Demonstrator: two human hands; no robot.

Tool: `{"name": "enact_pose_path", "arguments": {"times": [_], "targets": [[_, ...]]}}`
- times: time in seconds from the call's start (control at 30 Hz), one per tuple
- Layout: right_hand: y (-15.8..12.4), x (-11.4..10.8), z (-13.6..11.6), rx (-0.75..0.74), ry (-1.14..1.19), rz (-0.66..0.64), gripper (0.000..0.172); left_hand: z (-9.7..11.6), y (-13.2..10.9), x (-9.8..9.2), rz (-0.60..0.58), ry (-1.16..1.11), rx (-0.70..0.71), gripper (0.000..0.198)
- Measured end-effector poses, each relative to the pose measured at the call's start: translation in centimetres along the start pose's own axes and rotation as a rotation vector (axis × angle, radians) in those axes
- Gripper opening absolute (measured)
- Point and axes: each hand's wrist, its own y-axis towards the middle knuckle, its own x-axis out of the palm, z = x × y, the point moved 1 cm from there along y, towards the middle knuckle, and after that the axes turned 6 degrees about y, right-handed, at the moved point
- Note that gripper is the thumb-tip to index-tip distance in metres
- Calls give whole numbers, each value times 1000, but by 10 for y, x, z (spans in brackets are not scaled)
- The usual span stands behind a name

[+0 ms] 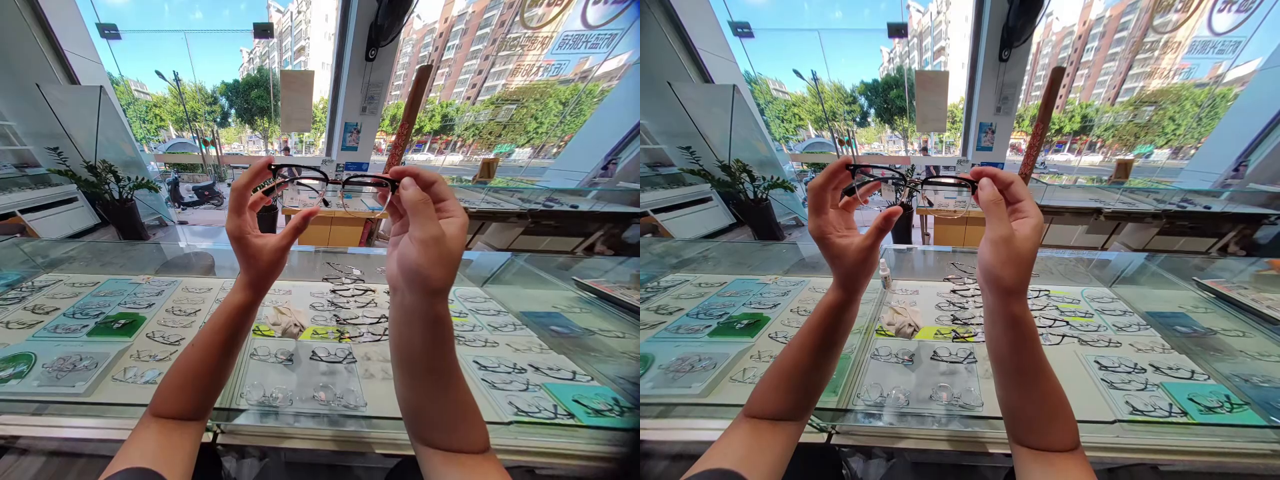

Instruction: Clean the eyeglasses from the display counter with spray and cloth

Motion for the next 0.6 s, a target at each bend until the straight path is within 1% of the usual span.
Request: {"name": "enact_pose_path", "arguments": {"times": [0.07,0.13,0.3,0.47,0.53,0.6], "targets": [[0,0,1,8,-16,-18,22,-2,2,1,-15,-21,-23,82],[0,-1,2,15,-68,-51,27,-5,4,1,-32,-49,-28,85],[0,-1,3,18,-81,-103,32,-11,7,3,-63,-97,-10,81],[1,-1,-1,67,-89,-147,38,-14,7,3,-83,-150,-97,82],[2,-2,-3,109,-66,-180,37,-20,8,0,-121,-179,-138,77],[4,-3,-5,176,-19,-237,33,-29,9,-3,-190,-213,-176,68]]}}
